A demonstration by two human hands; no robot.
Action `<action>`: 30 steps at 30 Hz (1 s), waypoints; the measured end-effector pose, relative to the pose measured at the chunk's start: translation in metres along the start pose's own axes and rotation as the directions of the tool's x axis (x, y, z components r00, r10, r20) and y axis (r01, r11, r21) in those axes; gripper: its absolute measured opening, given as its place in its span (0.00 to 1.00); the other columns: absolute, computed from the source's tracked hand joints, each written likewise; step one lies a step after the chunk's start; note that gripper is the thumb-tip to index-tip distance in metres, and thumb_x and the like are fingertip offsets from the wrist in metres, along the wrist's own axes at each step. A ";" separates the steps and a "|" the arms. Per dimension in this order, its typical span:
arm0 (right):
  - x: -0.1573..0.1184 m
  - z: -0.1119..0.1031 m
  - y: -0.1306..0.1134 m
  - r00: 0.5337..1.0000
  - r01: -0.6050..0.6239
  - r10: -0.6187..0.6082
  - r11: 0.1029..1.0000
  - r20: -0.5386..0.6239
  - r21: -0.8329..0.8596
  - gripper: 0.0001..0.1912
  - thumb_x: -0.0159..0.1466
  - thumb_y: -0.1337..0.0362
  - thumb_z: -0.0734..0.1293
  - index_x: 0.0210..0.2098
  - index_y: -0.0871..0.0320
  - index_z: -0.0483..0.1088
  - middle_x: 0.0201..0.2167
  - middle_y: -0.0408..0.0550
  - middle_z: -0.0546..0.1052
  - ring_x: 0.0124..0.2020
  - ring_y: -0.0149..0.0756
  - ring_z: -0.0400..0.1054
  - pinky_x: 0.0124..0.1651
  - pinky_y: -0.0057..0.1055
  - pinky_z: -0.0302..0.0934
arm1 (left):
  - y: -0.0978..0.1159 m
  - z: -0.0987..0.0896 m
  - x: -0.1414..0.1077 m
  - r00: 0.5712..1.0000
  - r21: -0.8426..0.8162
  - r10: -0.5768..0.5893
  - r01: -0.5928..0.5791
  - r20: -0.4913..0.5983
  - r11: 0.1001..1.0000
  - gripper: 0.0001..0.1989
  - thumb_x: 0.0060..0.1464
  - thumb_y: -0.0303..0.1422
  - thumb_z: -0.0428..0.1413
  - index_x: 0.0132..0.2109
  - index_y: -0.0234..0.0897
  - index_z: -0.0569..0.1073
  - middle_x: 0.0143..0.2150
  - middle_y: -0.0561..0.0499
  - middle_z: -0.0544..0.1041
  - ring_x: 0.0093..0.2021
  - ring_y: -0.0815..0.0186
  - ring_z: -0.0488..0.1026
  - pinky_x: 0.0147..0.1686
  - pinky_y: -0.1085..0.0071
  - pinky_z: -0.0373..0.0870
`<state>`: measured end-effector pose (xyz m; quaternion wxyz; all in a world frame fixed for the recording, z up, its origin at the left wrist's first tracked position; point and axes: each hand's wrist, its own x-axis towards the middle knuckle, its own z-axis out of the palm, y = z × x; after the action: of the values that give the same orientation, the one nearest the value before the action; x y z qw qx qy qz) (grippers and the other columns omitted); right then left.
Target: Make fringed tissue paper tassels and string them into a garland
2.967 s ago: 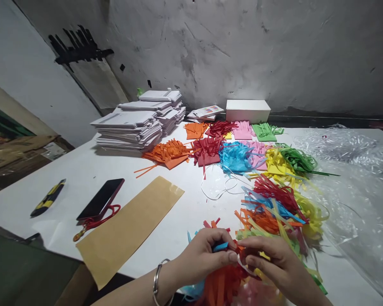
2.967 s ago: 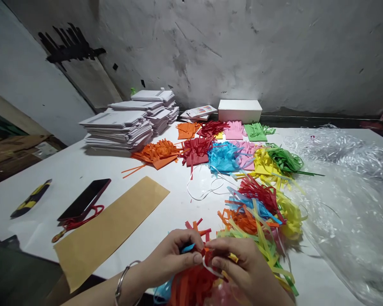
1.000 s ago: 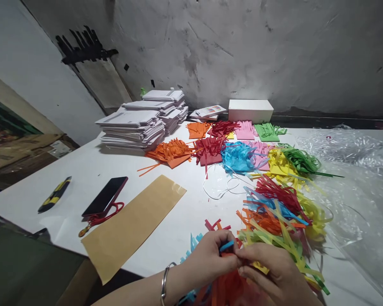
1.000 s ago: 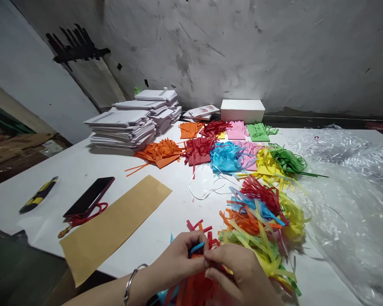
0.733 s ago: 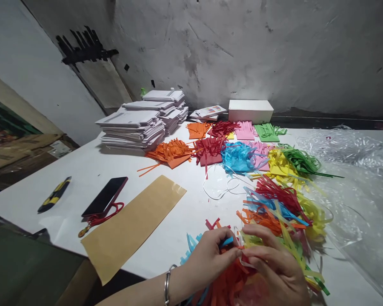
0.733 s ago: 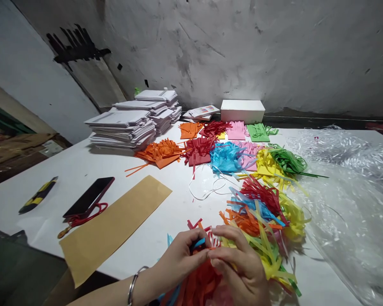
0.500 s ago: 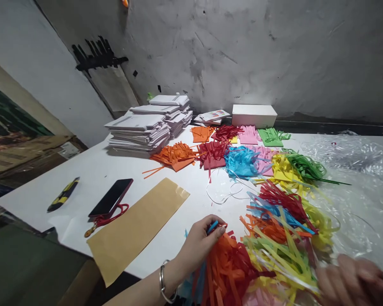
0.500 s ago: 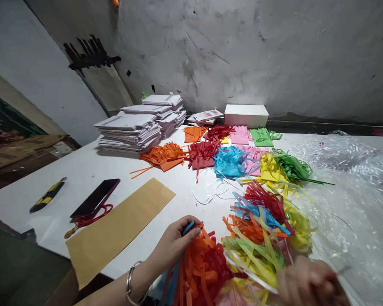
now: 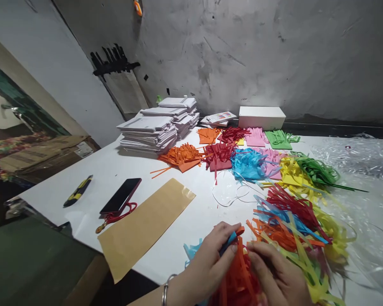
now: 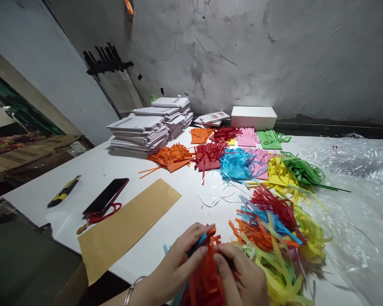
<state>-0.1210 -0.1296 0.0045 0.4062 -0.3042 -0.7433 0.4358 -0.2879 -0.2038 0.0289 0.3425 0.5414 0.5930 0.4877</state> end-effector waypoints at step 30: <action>0.016 0.012 -0.010 0.965 -0.259 0.228 0.905 0.130 0.337 0.12 0.66 0.54 0.69 0.36 0.57 0.74 0.26 0.45 0.77 0.24 0.32 0.71 0.25 0.22 0.65 | -0.002 0.005 0.002 0.992 -0.197 -0.065 0.042 -0.110 0.979 0.07 0.56 0.34 0.61 0.31 0.36 0.77 0.34 0.48 0.72 0.36 0.63 0.68 0.36 0.70 0.64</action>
<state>-0.1401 -0.1261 0.0152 0.3632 -0.2977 -0.6271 0.6214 -0.2845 -0.2006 0.0264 0.3718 0.4598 0.5759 0.5645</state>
